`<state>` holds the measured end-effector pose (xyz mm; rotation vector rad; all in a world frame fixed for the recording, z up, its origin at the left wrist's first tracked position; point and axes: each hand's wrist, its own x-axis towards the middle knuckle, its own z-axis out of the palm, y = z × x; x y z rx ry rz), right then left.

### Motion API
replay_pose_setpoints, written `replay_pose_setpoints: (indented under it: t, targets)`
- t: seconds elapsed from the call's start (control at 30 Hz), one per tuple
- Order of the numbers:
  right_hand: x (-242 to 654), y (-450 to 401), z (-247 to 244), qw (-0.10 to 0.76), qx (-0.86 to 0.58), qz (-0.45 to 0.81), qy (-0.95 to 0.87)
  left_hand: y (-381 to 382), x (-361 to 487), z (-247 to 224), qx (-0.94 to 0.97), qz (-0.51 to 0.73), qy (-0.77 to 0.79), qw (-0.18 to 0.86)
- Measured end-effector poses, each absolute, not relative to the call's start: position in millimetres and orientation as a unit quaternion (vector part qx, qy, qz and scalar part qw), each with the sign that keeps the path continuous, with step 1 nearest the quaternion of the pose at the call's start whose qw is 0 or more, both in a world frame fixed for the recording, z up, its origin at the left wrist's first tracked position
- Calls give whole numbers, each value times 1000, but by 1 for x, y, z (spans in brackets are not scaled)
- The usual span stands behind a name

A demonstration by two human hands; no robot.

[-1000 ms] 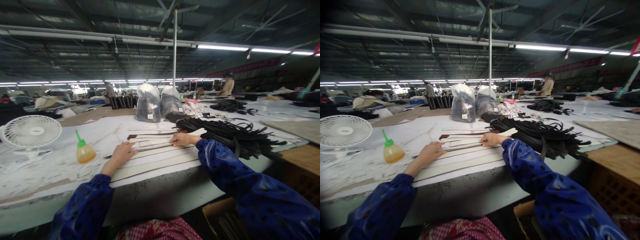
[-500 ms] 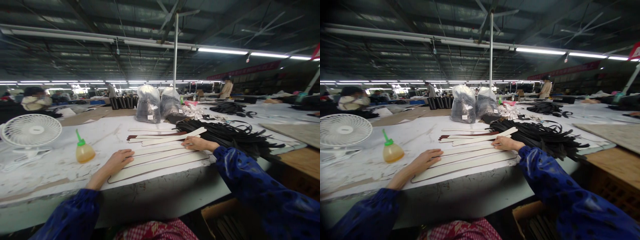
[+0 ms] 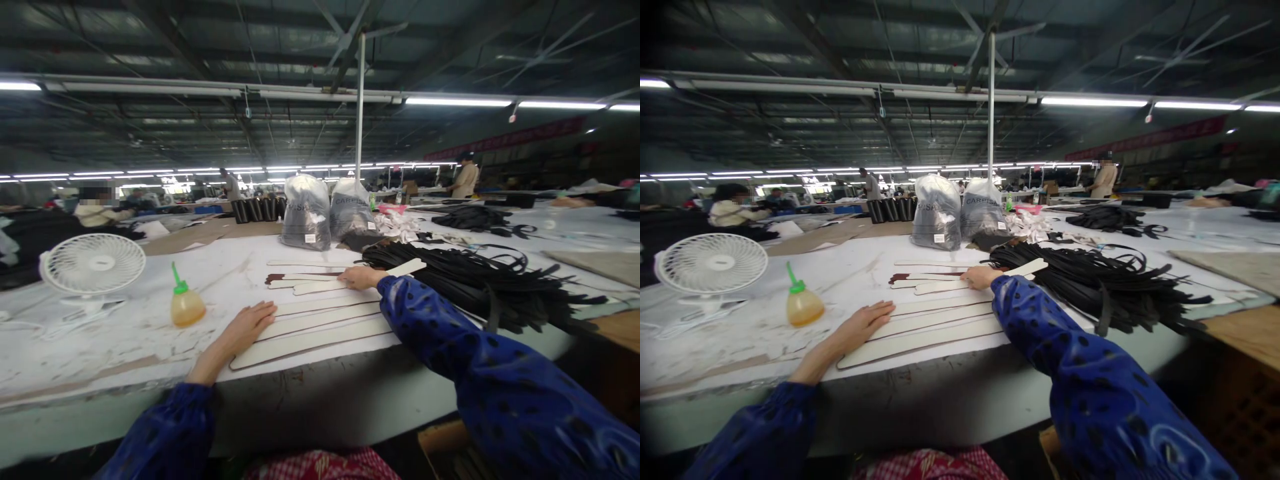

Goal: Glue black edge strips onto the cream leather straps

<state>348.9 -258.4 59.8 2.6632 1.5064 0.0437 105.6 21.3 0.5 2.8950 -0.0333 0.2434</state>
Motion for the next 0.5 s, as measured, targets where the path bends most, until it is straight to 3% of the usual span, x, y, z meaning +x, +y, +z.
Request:
replay_pose_setpoints:
  t: [0.2,0.5]
  targets:
    - [344,-246,63,54,866,36,496,12,101,5,989,122,-7,81]
    - [290,-165,67,-29,823,-25,567,11,100,4,990,123,0,73]
